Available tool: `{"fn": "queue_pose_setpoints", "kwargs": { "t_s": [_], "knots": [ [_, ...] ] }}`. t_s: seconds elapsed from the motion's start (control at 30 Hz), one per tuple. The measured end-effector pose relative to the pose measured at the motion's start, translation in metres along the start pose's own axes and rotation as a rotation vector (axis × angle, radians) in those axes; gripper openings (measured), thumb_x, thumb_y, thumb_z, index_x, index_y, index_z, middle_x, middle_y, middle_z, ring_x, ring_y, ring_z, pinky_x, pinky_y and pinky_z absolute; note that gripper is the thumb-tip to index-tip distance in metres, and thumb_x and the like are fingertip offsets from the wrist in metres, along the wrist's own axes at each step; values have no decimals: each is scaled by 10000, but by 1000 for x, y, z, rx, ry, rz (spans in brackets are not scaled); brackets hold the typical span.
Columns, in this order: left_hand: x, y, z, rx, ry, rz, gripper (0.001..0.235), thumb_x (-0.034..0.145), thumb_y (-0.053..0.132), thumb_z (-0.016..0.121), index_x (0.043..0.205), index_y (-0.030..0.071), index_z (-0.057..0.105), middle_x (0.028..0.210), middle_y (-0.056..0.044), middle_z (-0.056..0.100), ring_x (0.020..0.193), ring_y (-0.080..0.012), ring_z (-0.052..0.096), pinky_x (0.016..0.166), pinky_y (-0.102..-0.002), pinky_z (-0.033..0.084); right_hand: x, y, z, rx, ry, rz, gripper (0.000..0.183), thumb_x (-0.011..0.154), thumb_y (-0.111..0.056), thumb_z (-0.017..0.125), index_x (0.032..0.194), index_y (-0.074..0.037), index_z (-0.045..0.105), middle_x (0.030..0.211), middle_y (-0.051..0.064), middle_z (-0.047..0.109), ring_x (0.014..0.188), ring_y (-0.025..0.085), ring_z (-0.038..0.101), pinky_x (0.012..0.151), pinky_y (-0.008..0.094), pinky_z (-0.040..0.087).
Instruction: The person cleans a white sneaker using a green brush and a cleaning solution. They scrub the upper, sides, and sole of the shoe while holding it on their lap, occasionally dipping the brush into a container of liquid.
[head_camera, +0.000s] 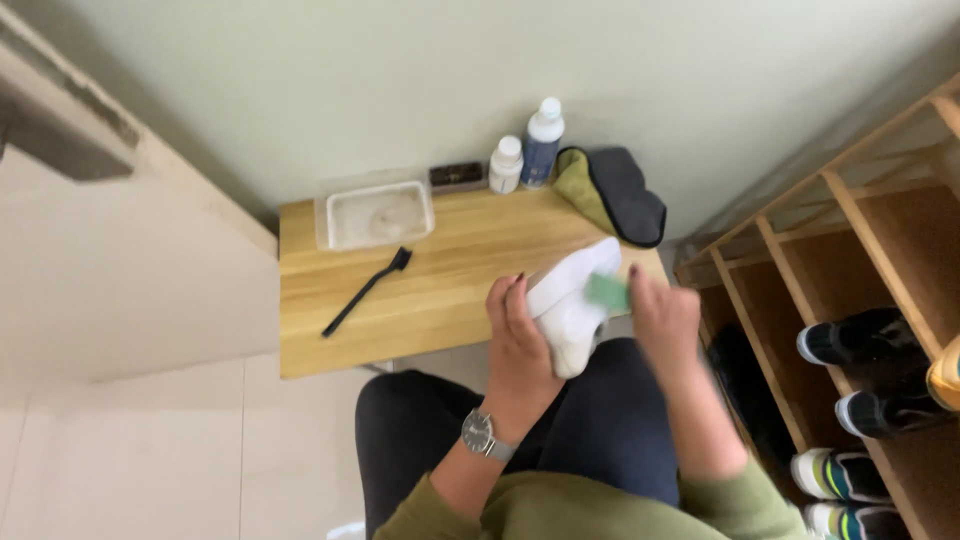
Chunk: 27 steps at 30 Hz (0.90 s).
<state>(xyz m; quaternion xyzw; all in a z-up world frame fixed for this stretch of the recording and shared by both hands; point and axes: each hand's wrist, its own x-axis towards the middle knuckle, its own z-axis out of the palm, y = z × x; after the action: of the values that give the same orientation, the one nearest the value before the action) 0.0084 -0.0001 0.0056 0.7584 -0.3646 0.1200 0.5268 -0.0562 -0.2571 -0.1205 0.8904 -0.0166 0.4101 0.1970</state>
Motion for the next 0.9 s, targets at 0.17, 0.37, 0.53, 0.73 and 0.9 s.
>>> {"fn": "queue_pose_setpoints", "kwargs": {
  "t_s": [0.17,0.37,0.53,0.73,0.9],
  "knots": [
    [-6,-1,0,91,3,46,996,700,70,843,1454,-92,212,1378,-281,314,1240,-519,515,1007,-551,538,49,-26,-57,588,-205,540,377,1013,-291,628,701,-84,582,538,90,430,509,348,484,505,406,392],
    [0,4,1,41,1,-7,1031,663,50,837,1461,-62,194,1388,-285,305,1218,-518,541,989,-562,549,11,-22,-30,159,-14,94,335,970,-66,564,1270,-103,706,714,67,507,590,290,530,465,418,419],
    [-1,9,0,77,-17,22,1035,646,49,833,1445,-89,190,1387,-304,295,1202,-542,536,965,-561,554,28,-24,-29,829,-335,1160,631,1017,-480,668,472,-178,565,408,12,481,468,230,495,516,333,385],
    [-1,14,1,131,-37,25,993,645,-21,784,1444,-95,200,1392,-289,299,1199,-535,532,952,-545,554,24,-22,-39,227,41,57,333,935,-37,503,1202,-81,697,750,75,533,608,281,563,476,404,454],
    [-12,-9,12,54,-26,27,963,698,74,800,1450,-71,216,1394,-287,323,1166,-526,568,929,-563,561,69,-51,-105,734,-97,597,568,983,-297,667,453,-221,479,408,-78,454,380,226,476,432,291,378]
  ]
}}
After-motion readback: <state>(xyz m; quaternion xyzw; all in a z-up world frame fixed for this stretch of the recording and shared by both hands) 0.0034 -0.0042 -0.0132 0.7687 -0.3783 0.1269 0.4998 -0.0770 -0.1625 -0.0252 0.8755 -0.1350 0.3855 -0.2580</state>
